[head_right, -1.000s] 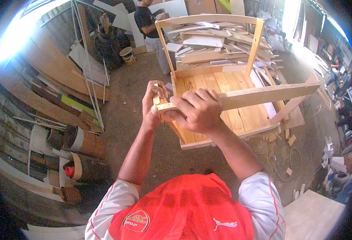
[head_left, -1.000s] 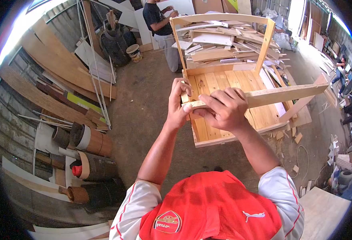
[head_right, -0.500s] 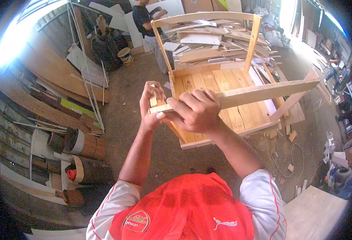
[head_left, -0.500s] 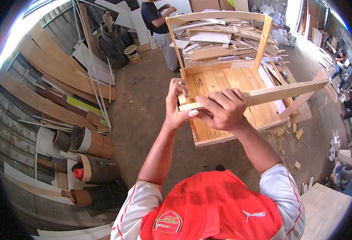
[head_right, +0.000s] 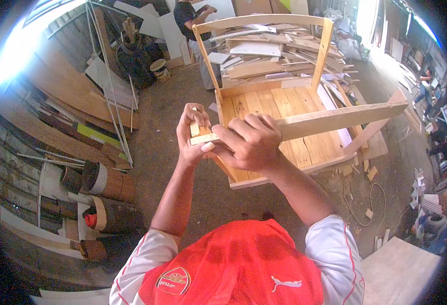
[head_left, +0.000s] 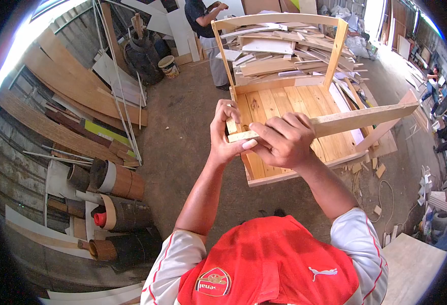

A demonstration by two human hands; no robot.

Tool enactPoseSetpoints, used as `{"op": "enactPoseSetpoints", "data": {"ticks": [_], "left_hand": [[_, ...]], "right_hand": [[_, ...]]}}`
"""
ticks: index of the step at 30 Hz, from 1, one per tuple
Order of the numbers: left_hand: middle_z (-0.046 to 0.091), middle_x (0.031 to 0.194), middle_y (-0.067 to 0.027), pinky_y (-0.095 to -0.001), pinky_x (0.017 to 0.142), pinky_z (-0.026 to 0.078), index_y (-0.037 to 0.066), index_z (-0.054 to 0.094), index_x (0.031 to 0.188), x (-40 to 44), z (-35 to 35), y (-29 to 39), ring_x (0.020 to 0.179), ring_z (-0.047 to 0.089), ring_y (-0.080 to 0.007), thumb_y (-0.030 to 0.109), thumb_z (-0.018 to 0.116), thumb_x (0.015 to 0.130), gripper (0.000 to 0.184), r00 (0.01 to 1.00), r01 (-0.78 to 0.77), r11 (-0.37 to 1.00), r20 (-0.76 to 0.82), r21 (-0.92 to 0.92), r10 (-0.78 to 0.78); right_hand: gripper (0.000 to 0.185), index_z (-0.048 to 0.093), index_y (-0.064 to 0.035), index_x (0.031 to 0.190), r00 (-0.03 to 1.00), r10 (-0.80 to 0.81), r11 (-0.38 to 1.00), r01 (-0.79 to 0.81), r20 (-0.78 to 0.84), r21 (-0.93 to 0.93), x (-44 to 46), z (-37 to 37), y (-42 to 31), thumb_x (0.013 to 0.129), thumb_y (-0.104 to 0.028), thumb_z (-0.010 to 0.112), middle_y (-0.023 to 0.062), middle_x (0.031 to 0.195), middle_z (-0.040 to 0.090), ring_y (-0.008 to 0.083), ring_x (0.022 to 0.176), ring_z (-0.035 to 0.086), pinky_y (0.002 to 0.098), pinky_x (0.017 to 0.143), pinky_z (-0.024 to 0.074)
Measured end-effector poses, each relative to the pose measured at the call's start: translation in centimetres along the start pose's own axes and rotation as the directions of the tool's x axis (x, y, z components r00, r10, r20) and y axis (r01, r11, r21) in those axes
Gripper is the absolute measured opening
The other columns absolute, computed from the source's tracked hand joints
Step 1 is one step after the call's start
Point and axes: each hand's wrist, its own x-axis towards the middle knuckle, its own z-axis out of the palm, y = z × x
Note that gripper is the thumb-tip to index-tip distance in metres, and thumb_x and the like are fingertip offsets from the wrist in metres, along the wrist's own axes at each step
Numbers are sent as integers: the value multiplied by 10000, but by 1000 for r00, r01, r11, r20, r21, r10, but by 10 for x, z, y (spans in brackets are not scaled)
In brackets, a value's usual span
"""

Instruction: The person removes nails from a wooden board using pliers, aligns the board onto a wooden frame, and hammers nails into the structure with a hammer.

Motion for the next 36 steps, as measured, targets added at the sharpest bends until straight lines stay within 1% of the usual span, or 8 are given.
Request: {"op": "enactPoseSetpoints", "data": {"ticks": [2, 5, 8, 14, 17, 32, 35, 36], "left_hand": [[411, 1001, -53, -318, 871, 364, 99, 486, 886, 0, -1, -2, 962, 419, -184, 514, 880, 599, 640, 1000, -6, 1000, 2, -3, 6], [411, 998, -54, -315, 864, 368, 97, 485, 886, 0, 0, 1, 954, 420, -181, 492, 872, 618, 615, 1000, 23, 1000, -6, -11, -23], [414, 993, -57, -306, 846, 371, 93, 481, 876, 2, -1, 5, 940, 422, -177, 467, 862, 636, 585, 999, 46, 999, 17, -18, -46], [422, 955, -59, -310, 787, 368, 92, 478, 839, 3, -4, 5, 897, 422, -179, 457, 852, 653, 555, 999, 10, 999, 30, 52, -12], [426, 934, -58, -318, 765, 361, 91, 484, 820, 3, -1, 6, 882, 421, -180, 457, 848, 663, 540, 1000, -2, 999, 12, 33, 2], [427, 895, -48, -331, 752, 356, 82, 492, 792, 7, 1, 3, 862, 417, -177, 454, 829, 674, 516, 999, -27, 999, 35, 40, 26], [461, 974, -84, -353, 810, 393, 61, 526, 828, 5, -2, 9, 938, 459, -202, 556, 766, 727, 560, 997, 37, 996, 63, 79, -43], [466, 1018, -100, -362, 840, 400, 51, 544, 848, 5, -1, 10, 978, 466, -211, 599, 709, 770, 578, 998, -3, 998, 60, 63, -1]], "right_hand": [[304, 726, -240, 926, 1000, 0, 1000, 0, 2, -2, 1, -1, -1, 790, -512, 735, -56, 713, 546, 162, 655, 555, 353, 646, 389], [258, 768, -201, 936, 1000, -7, 1000, 7, 6, 27, 6, -5, -1, 724, -349, 784, -61, 699, 593, 160, 616, 556, 333, 616, 400], [265, 769, -205, 942, 1000, -15, 1000, 15, 1, 21, 5, -3, 1, 719, -346, 787, -64, 695, 589, 159, 615, 553, 329, 619, 395], [280, 769, -220, 944, 1000, -12, 1000, 12, -14, 4, 2, -1, 0, 729, -398, 794, -71, 690, 577, 150, 605, 537, 325, 608, 385], [294, 768, -228, 938, 1000, -16, 1000, 16, -8, -3, 2, -1, 1, 737, -441, 793, -73, 688, 568, 147, 603, 533, 321, 601, 381], [341, 760, -228, 923, 999, -5, 1000, 5, -34, 8, 2, -3, 4, 734, -509, 797, -72, 672, 544, 139, 603, 533, 319, 605, 384], [402, 732, -237, 902, 1000, 15, 1000, -15, -20, -12, 0, 1, 3, 791, -623, 720, -60, 685, 535, 150, 625, 531, 338, 628, 376], [416, 730, -232, 908, 999, 19, 1000, -19, -25, -10, 0, 1, 2, 791, -631, 716, -59, 688, 538, 153, 627, 533, 340, 629, 376]]}}
